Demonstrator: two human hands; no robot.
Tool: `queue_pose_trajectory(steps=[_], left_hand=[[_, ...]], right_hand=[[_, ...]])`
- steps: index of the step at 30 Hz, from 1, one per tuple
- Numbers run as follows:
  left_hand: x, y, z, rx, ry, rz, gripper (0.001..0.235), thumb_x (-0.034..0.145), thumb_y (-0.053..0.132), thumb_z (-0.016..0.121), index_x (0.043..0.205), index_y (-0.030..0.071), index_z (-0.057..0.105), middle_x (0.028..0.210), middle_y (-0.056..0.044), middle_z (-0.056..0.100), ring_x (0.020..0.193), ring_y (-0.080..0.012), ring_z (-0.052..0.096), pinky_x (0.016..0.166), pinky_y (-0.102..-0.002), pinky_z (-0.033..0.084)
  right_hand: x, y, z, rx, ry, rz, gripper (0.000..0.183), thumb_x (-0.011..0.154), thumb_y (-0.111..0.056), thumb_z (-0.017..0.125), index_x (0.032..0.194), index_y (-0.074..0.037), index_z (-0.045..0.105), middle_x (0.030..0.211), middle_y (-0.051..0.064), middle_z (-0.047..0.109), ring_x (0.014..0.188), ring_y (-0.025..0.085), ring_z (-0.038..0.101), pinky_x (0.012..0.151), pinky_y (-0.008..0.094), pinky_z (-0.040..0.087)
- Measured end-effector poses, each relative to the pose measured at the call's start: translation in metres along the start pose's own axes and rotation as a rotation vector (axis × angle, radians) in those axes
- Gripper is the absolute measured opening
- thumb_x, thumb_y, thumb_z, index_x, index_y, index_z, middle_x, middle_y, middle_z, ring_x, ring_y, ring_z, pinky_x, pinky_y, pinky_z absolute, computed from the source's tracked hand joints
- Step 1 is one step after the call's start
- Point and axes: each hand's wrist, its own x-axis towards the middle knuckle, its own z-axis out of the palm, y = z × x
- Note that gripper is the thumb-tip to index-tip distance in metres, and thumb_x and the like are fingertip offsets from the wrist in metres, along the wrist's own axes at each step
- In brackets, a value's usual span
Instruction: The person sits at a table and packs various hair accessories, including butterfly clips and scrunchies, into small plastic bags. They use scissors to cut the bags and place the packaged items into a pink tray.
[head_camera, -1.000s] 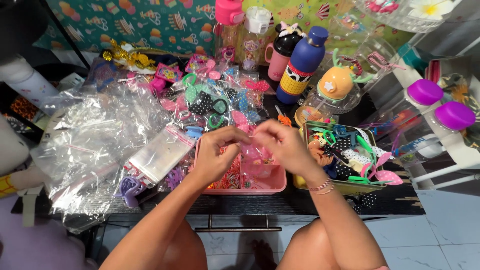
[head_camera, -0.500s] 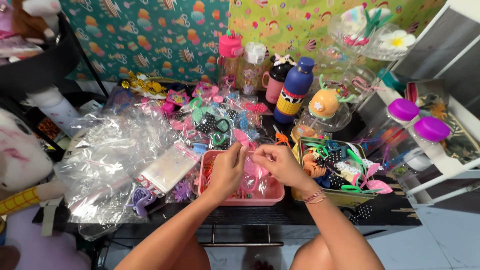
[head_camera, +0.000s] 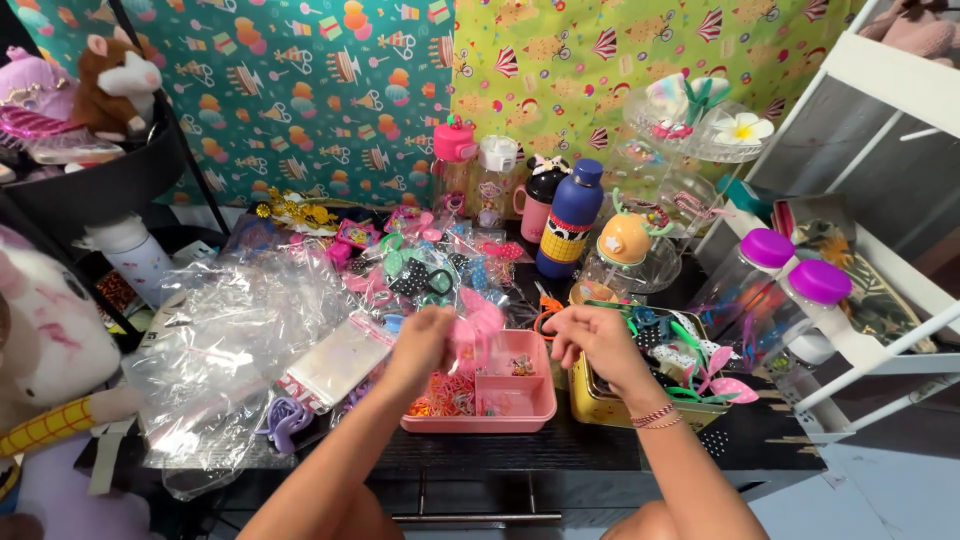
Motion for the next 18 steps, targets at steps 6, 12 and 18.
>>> queue_pose_trajectory(steps=[6, 12, 18], left_hand=[[0.030, 0.031, -0.023, -0.131, 0.402, 0.426, 0.012, 0.090, 0.008, 0.069, 0.089, 0.004, 0.058, 0.064, -0.008, 0.056, 0.047, -0.0178, 0.061, 0.040, -0.027, 0.044], [0.084, 0.060, -0.037, 1.069, 0.816, 1.315, 0.013, 0.104, 0.018, 0.060, 0.093, 0.012, 0.057, 0.098, -0.005, 0.067, 0.076, -0.0242, 0.066, 0.066, -0.033, 0.052], [0.159, -0.043, -0.055, 1.666, 0.251, 0.725, 0.035, 0.082, 0.035, 0.070, 0.110, 0.014, 0.065, 0.104, -0.008, 0.071, 0.107, -0.0312, 0.071, 0.109, -0.058, 0.039]], right_hand=[[-0.001, -0.002, -0.017, 0.089, 0.152, -0.134, 0.017, 0.095, -0.005, 0.063, 0.104, 0.004, 0.075, 0.066, 0.020, 0.073, 0.051, 0.020, 0.071, 0.052, 0.023, 0.054], [0.004, -0.023, -0.045, -0.030, 0.257, -0.229, 0.017, 0.096, -0.005, 0.061, 0.101, 0.001, 0.076, 0.068, 0.017, 0.074, 0.054, 0.017, 0.071, 0.055, 0.021, 0.052], [-0.002, -0.043, -0.059, -0.456, 0.293, -0.085, 0.015, 0.092, -0.009, 0.067, 0.094, -0.008, 0.081, 0.076, 0.010, 0.079, 0.068, 0.015, 0.076, 0.067, 0.026, 0.058]])
